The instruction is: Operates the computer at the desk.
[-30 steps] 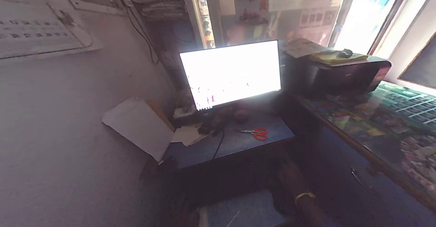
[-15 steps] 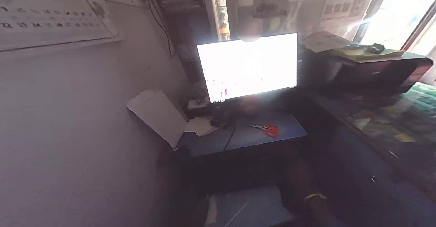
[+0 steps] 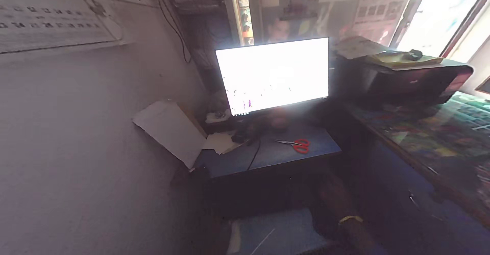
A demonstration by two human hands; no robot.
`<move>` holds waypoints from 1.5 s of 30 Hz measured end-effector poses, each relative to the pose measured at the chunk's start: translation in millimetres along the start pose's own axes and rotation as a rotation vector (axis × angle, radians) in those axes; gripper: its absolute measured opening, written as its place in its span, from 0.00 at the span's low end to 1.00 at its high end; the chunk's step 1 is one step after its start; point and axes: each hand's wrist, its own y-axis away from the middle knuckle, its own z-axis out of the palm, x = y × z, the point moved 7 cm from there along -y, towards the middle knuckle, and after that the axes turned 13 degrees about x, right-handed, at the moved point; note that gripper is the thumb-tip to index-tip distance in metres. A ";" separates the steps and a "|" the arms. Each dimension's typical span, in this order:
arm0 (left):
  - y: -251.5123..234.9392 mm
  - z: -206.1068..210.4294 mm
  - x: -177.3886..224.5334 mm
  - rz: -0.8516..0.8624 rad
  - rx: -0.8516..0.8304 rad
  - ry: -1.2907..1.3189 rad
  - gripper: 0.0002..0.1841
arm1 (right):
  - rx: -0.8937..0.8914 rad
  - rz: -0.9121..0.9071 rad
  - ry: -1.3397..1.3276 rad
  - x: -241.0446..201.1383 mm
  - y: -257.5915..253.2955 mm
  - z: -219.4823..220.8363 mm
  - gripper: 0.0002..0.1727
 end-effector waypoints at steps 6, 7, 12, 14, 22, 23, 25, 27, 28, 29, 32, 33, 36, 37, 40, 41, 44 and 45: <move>1.2 30.2 -27.0 0.119 0.144 0.060 0.30 | 0.070 0.007 -0.036 -1.1 -1.8 -3.2 0.33; 4.2 21.1 -21.1 0.109 0.136 0.080 0.30 | 0.096 -0.009 -0.046 -0.9 -3.3 -2.1 0.33; 7.5 12.0 -14.3 0.096 0.151 0.118 0.30 | 0.127 -0.032 -0.032 1.7 -5.0 2.3 0.33; 6.7 20.0 -18.0 0.110 0.150 0.115 0.30 | 0.086 -0.018 -0.023 1.2 -3.3 0.1 0.33; -0.9 8.7 -7.1 0.095 0.115 0.112 0.24 | 0.016 0.030 -0.036 -1.2 -1.4 -5.8 0.32; -2.1 7.7 -5.5 0.106 0.119 0.113 0.23 | 0.018 0.031 -0.039 -1.4 -1.8 -6.5 0.32; -3.0 4.6 -1.6 0.118 0.098 0.105 0.22 | 0.022 0.035 -0.049 -1.3 -2.4 -7.2 0.32; -2.8 6.4 -2.0 0.124 0.074 0.125 0.22 | 0.032 0.029 -0.044 -1.0 -2.6 -6.7 0.32; -2.6 10.1 -4.7 0.139 0.092 0.139 0.22 | 0.043 0.028 -0.045 -0.8 -2.6 -6.3 0.31; -3.0 17.5 -11.1 0.167 0.132 0.138 0.23 | 0.052 0.027 -0.045 -0.3 -2.4 -5.2 0.31; -5.8 34.1 -25.4 0.206 0.194 0.063 0.26 | 0.076 0.018 -0.048 0.5 -3.1 -2.8 0.30; -5.8 32.5 -24.4 0.198 0.170 0.052 0.27 | 0.091 0.012 -0.055 0.5 -3.2 -2.4 0.30; 0.0 23.9 -21.3 0.156 0.124 0.069 0.29 | 0.111 0.001 -0.056 1.6 -2.9 1.2 0.29; 2.3 24.5 -23.3 0.145 0.129 0.091 0.30 | 0.113 -0.003 -0.055 2.3 -2.9 3.5 0.29; 3.5 27.6 -24.6 0.132 0.126 0.094 0.32 | 0.104 -0.001 -0.061 3.8 -3.7 4.2 0.29; 2.6 27.1 -22.4 0.128 0.114 0.070 0.32 | 0.093 0.003 -0.060 3.4 -4.1 2.5 0.29; -5.1 34.6 -20.0 0.134 0.084 -0.019 0.31 | 0.057 0.017 -0.025 2.5 -5.6 0.1 0.31; -7.5 42.0 -24.5 0.140 0.104 -0.012 0.31 | 0.049 0.021 -0.022 2.8 -5.7 0.6 0.32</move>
